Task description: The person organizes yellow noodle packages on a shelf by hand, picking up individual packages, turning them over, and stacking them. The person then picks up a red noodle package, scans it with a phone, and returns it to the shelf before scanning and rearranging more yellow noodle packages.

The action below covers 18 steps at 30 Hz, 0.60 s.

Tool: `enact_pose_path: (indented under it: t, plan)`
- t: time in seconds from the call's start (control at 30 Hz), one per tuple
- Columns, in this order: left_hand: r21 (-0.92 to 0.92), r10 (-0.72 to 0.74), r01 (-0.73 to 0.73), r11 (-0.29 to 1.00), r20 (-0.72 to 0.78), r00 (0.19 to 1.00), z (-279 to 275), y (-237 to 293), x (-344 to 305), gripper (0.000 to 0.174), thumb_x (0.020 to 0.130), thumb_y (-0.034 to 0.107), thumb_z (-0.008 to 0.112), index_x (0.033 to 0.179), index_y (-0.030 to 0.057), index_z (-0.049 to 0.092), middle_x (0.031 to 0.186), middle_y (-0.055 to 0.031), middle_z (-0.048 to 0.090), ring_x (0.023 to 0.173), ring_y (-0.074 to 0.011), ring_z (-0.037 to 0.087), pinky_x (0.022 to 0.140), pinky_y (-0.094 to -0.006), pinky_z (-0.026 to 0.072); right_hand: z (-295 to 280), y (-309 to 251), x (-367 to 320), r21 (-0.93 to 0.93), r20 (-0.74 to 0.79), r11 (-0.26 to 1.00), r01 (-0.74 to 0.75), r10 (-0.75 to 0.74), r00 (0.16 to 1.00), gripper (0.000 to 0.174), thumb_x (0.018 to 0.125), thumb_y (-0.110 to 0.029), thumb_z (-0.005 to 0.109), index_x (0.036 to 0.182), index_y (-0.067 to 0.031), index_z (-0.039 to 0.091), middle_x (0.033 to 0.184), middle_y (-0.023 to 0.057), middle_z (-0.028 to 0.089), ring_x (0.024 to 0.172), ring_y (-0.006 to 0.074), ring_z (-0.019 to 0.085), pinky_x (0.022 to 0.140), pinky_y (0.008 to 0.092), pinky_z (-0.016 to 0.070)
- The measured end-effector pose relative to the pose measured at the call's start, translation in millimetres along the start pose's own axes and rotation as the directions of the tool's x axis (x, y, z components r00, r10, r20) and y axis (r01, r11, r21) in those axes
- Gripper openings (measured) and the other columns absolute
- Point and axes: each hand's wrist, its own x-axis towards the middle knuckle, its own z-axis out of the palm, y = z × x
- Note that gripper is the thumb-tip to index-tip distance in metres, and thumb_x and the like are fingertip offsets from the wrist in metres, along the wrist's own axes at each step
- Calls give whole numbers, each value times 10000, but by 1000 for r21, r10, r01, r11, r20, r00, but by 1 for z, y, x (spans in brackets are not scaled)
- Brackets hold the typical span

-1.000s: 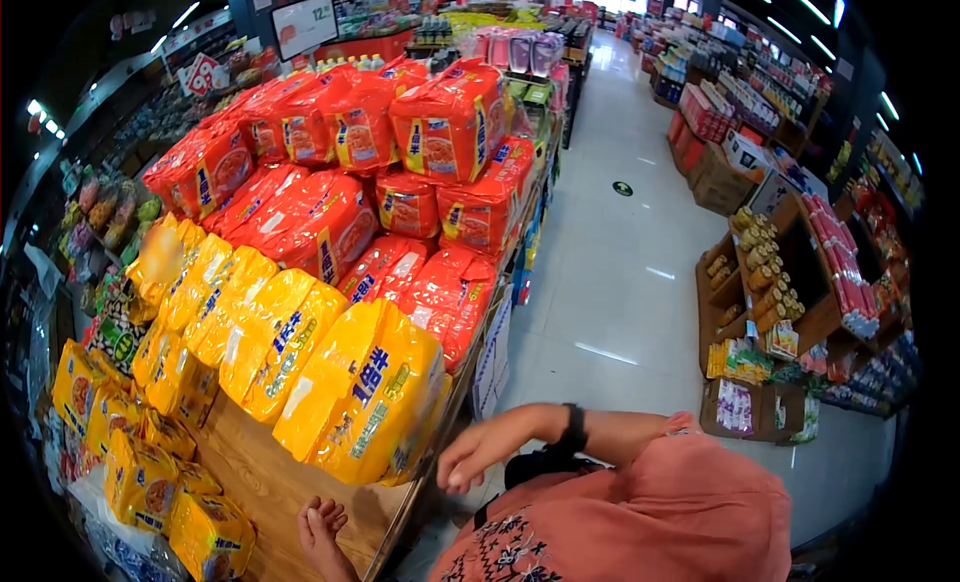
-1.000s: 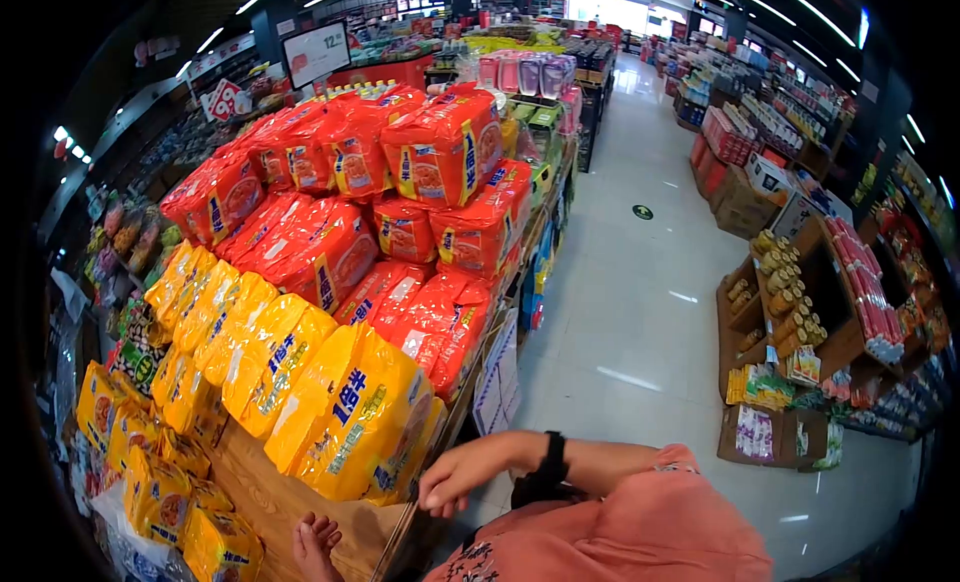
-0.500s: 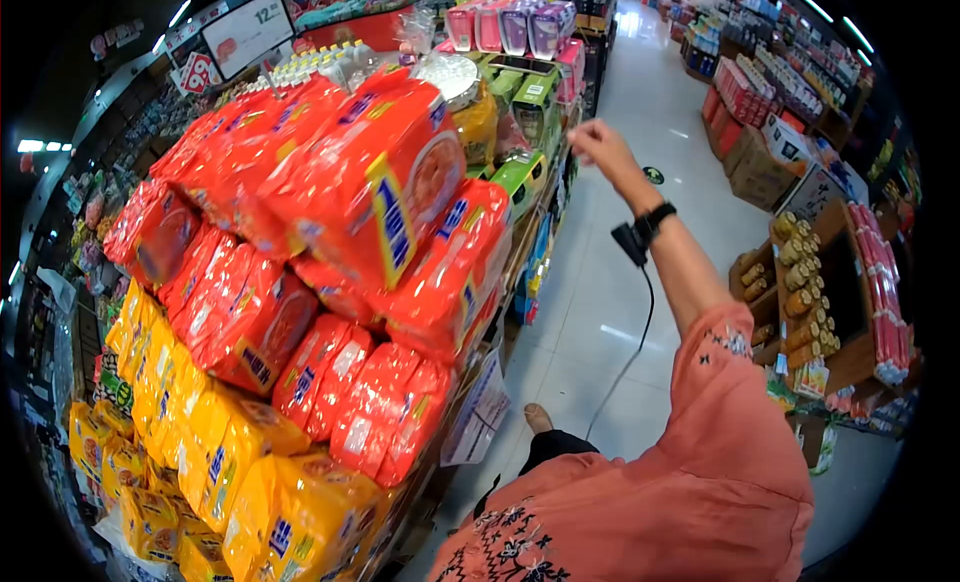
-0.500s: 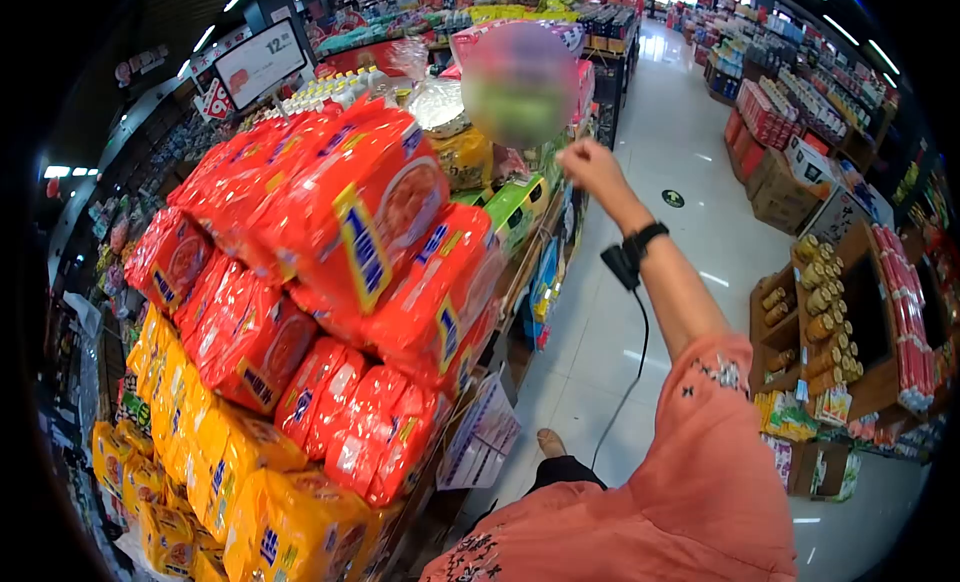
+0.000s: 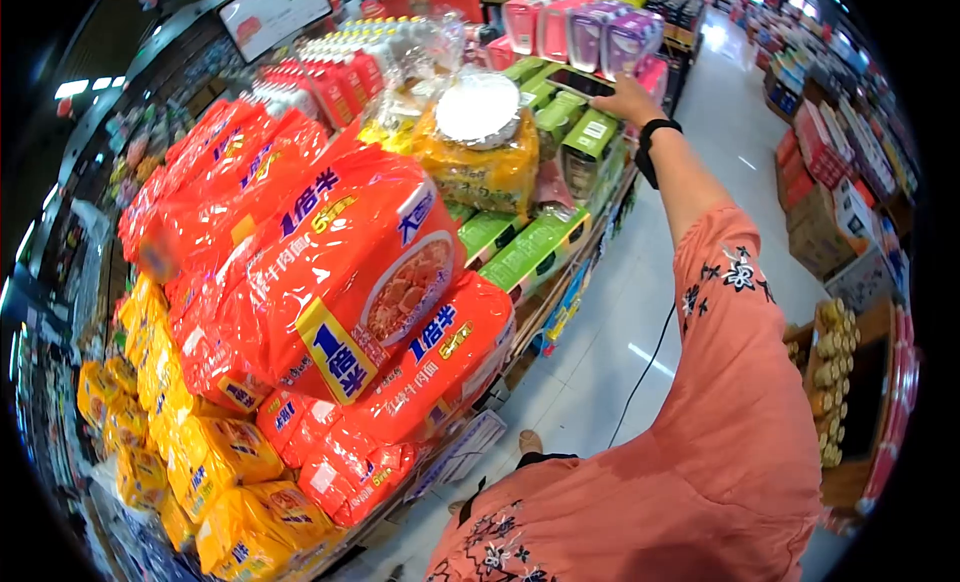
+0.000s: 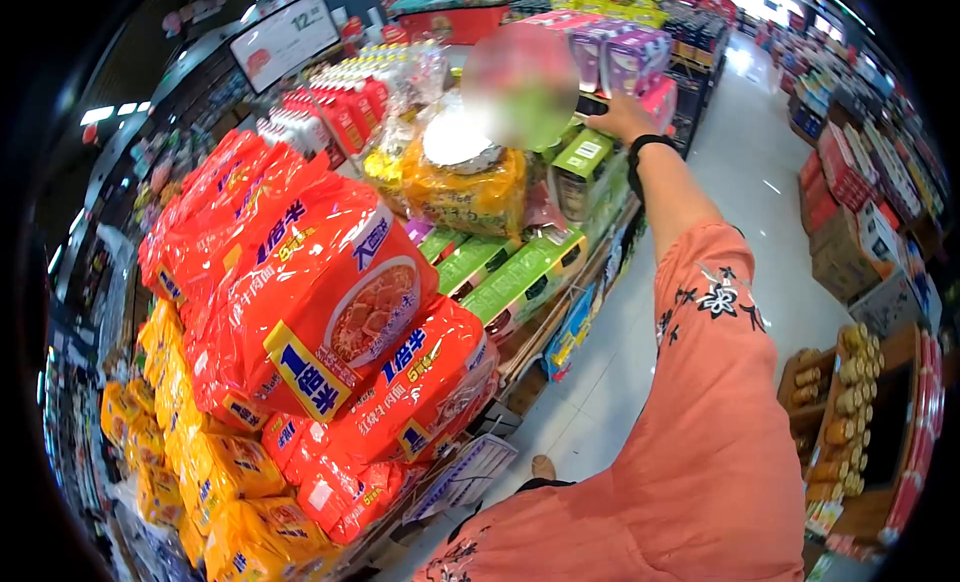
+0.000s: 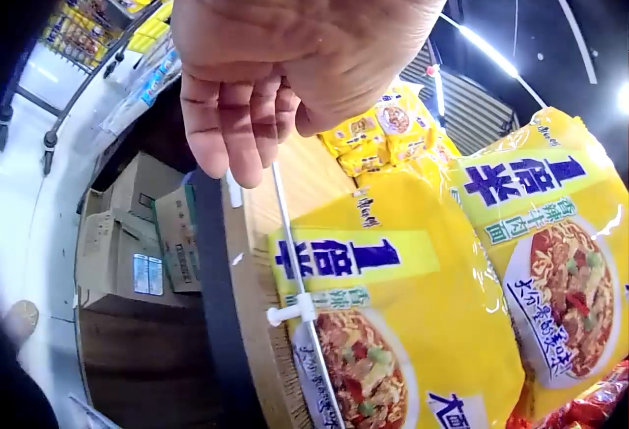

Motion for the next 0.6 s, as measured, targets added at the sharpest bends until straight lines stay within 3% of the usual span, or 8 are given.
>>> enact_pose_path:
  t: [0.03, 0.13, 0.2, 0.23, 0.27, 0.4, 0.5, 0.6]
  plan:
    - [-52, -31, 34, 998, 64, 998, -18, -32, 22, 555, 1020, 248, 506, 1483, -11, 344, 1343, -224, 543, 1135, -337, 603, 963, -476, 539, 8, 11, 13, 16, 60, 1000, 10, -11, 998, 822, 710, -507, 790, 1296, 25, 569, 1273, 286, 615, 1194, 400, 597, 994, 454, 478]
    - [-53, -2, 5, 999, 58, 998, -7, -28, -12, 735, 1001, 315, 545, 1576, 42, 179, 1344, -210, 549, 1239, -358, 556, 998, -479, 523, 22, 24, 35, -45, 100, 999, 6, -2, 995, 758, 752, -520, 775, 1255, 25, 619, 1197, 258, 670, 1136, 360, 644, 956, 439, 492]
    - [-193, -133, 129, 973, -10, 991, -19, -55, 17, 331, 958, 377, 572, 1087, 72, 595, 958, -79, 654, 819, -207, 669, 675, -305, 539, 34, 41, 55, 90, 185, 991, 103, -118, 976, 708, 781, -516, 757, 1259, -9, 632, 1143, 210, 703, 1095, 310, 672, 922, 422, 507]
    - [-162, -38, 41, 986, 21, 999, -8, -42, -4, 256, 960, 343, 570, 1020, 95, 587, 913, -58, 641, 767, -184, 654, 635, -279, 526, 30, 36, 58, 11, 208, 992, 125, -125, 970, 688, 799, -495, 742, 1280, -19, 617, 1159, 199, 698, 1077, 290, 678, 917, 403, 509]
    - [-162, -39, 23, 987, -94, 995, 4, -37, -13, 215, 956, 312, 585, 1007, 103, 585, 877, -50, 634, 728, -166, 640, 591, -267, 511, 31, 36, 62, -36, 179, 988, 148, -139, 974, 728, 767, -528, 725, 1262, -4, 623, 1181, 237, 686, 1096, 357, 668, 929, 447, 506]
    - [-220, -71, 47, 974, -103, 992, 16, -32, -11, 168, 948, 269, 609, 954, 105, 575, 817, -34, 622, 686, -148, 631, 545, -256, 489, 19, 16, 58, -218, 168, 961, 167, -132, 977, 812, 751, -576, 702, 1264, 44, 595, 1215, 298, 647, 1151, 406, 627, 972, 458, 476]
    - [-224, -62, 53, 973, -34, 998, 15, -36, -5, 171, 955, 265, 599, 991, 98, 593, 823, -25, 626, 691, -150, 633, 577, -259, 504, 10, 3, 52, -211, 155, 972, 103, -71, 985, 852, 744, -619, 685, 1252, 58, 595, 1185, 338, 639, 1151, 437, 616, 964, 464, 468]
    - [-208, 9, 3, 978, 55, 998, 17, -29, -10, 265, 997, 310, 573, 1097, 68, 608, 885, -34, 646, 733, -149, 651, 627, -267, 531, 14, 34, 72, -4, 104, 999, 42, -42, 994, 815, 746, -672, 695, 1042, 87, 673, 925, 212, 701, 852, 323, 680, 747, 404, 503]
